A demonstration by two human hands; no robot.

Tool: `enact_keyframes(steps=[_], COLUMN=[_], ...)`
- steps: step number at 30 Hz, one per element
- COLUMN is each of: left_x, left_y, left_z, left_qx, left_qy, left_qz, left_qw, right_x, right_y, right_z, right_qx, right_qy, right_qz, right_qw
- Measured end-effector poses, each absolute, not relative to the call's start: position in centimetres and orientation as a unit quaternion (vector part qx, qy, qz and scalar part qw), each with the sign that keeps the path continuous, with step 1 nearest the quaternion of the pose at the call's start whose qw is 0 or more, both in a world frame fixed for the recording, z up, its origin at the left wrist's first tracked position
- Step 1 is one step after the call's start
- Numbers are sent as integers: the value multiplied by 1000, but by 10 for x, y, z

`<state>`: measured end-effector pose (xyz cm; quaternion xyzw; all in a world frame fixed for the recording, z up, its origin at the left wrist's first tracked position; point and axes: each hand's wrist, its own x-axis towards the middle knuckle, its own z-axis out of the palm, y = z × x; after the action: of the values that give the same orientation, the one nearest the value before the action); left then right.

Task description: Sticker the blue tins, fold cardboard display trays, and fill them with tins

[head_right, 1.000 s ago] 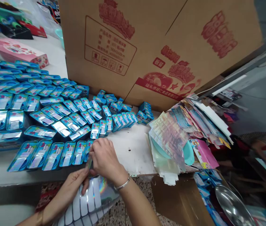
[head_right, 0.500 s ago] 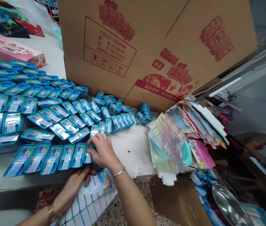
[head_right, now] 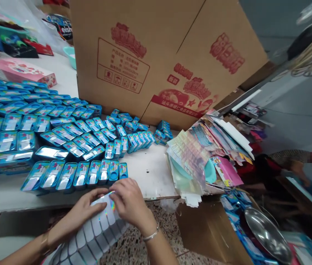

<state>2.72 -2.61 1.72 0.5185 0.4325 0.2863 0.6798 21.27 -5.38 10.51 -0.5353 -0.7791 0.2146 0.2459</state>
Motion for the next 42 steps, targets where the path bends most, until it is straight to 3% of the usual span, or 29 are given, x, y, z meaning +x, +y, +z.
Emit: enact_keyframes(steps=[3, 16, 29, 36, 42], left_x=[30, 44, 43, 48, 53], left_y=[-26, -31, -20, -27, -39], left_z=[37, 61, 51, 8, 31], left_qx=[507, 324, 419, 589, 592], left_qy=[354, 280, 324, 422, 327], left_qz=[219, 155, 154, 216, 190], left_qw=[755, 890, 834, 655, 711], right_x=[218, 226, 224, 234, 235], right_y=[-77, -103, -96, -65, -15], right_z=[100, 95, 87, 127, 136], right_qx=[-544, -578, -572, -555, -518], right_qy=[-790, -769, -766, -774, -804], right_qz=[202, 129, 149, 189, 223], right_qw=[200, 241, 252, 239, 188])
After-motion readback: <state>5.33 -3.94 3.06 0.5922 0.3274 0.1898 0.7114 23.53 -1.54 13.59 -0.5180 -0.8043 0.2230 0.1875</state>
